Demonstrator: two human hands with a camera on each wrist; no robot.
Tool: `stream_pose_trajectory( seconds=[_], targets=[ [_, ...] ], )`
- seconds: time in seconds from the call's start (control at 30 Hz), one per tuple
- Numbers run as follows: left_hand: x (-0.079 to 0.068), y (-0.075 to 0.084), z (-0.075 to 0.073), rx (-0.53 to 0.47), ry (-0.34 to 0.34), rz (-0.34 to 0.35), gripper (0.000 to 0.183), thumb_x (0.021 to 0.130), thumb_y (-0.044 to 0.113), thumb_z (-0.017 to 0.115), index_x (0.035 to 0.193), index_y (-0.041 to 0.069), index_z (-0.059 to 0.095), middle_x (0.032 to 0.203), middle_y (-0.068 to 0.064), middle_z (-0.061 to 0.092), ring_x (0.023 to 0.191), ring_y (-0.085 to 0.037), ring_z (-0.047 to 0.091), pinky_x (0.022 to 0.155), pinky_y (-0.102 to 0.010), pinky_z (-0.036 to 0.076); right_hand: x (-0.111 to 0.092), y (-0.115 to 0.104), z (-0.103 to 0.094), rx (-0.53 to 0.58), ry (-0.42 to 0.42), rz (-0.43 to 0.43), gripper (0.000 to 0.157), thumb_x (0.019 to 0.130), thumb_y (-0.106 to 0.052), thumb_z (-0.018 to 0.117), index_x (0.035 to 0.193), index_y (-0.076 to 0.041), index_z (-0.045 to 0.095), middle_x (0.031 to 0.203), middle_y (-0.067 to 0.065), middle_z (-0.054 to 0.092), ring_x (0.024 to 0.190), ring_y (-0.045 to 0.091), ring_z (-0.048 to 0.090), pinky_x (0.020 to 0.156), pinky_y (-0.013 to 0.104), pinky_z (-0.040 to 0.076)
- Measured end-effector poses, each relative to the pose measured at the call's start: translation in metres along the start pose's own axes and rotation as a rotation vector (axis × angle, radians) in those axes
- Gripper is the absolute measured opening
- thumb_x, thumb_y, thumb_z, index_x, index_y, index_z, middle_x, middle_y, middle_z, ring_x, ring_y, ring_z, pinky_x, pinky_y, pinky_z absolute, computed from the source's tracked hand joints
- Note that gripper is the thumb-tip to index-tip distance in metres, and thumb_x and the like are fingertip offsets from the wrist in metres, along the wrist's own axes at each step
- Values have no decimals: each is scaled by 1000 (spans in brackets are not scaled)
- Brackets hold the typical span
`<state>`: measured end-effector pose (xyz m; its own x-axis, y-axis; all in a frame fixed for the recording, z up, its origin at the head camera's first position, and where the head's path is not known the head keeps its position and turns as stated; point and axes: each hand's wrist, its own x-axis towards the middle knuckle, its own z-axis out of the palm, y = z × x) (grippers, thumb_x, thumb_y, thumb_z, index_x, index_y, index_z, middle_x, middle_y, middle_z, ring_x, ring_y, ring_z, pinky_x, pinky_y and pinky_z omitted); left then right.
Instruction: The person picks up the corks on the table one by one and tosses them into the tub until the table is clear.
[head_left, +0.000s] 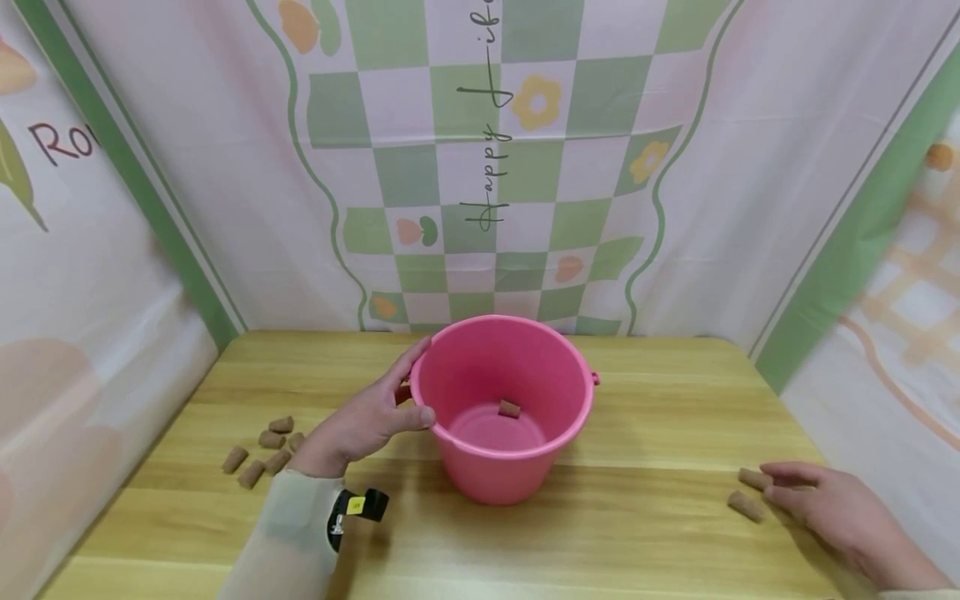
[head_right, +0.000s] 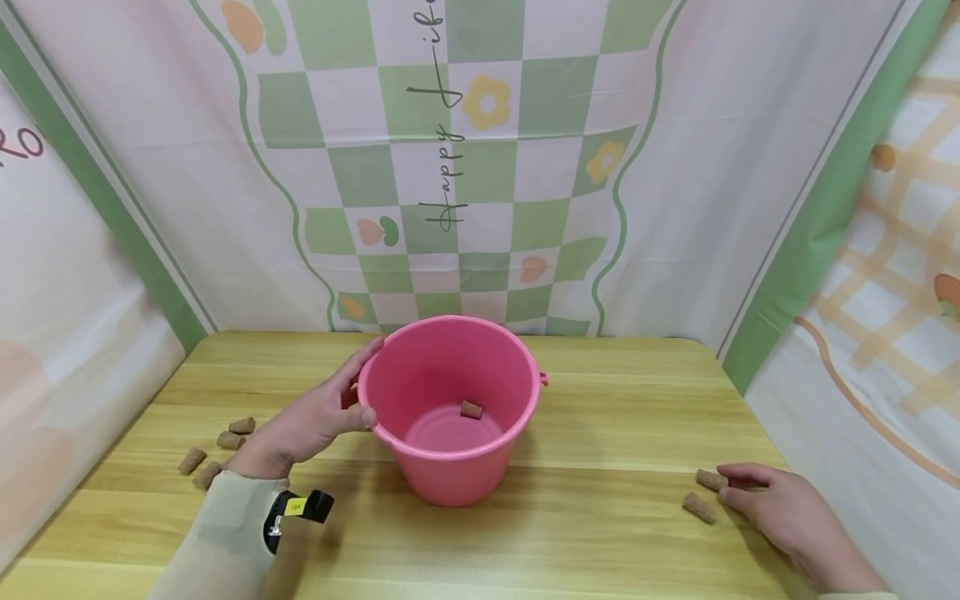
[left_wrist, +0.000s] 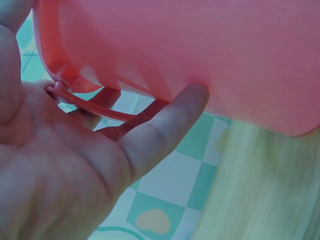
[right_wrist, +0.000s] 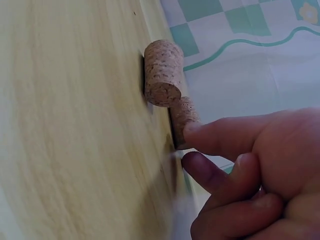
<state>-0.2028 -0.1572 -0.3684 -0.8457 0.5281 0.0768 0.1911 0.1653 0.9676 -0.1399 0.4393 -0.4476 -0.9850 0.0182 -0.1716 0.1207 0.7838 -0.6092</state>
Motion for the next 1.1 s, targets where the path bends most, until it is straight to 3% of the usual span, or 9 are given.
stream_pose_trajectory(
  seconds=[0.23,0.53,0.8,0.87,0.93,1.0,1.03,1.1],
  targets=[
    [0,0,0,5,5,-9,101,84,44,80,159,39,14,157,4,28,134,-33,39,91,-43,52,3,7,1,42,17,20,67,101,-49,55,137,7,53,143,37,39,126,64,28,93,70,27],
    [0,0,0,0,3,-8,100,84,44,80,159,40,14,157,4,28,134,-33,40,91,-43,52,6,4,-1,93,-47,38,76,93,-50,67,143,4,48,147,36,35,129,64,23,94,73,23],
    [0,1,1,-7,5,-6,100,84,43,80,159,39,14,157,4,27,134,-33,39,91,-43,52,7,3,2,82,-8,18,69,96,-48,63,138,5,53,145,36,37,128,62,27,95,71,25],
    [0,1,1,-4,6,-6,100,84,43,80,159,40,14,157,3,27,134,-33,39,91,-43,52,6,3,2,80,2,21,69,97,-49,61,139,5,53,145,35,39,128,58,32,98,57,34],
    [-1,1,1,-2,6,-4,100,84,44,80,159,40,14,157,2,28,134,-34,39,91,-43,52,5,3,2,102,5,36,69,97,-50,61,140,4,52,144,34,41,120,44,47,91,42,43],
    [0,1,1,-4,4,-1,100,84,45,80,159,40,14,157,2,28,134,-35,39,91,-43,52,4,3,1,186,-5,75,56,96,-48,63,137,-9,61,129,29,56,100,27,58,74,31,49],
    [0,0,1,-6,2,2,101,84,45,80,159,39,14,157,1,28,134,-35,39,91,-43,52,4,4,2,236,-9,101,46,95,-47,65,132,-20,66,117,24,63,86,18,58,64,28,48],
    [0,0,1,-9,1,1,100,84,45,80,159,40,14,157,1,28,134,-35,39,91,-43,52,4,5,2,358,-15,142,22,95,-42,68,117,-39,71,92,9,67,63,7,50,56,28,50]
  ],
)
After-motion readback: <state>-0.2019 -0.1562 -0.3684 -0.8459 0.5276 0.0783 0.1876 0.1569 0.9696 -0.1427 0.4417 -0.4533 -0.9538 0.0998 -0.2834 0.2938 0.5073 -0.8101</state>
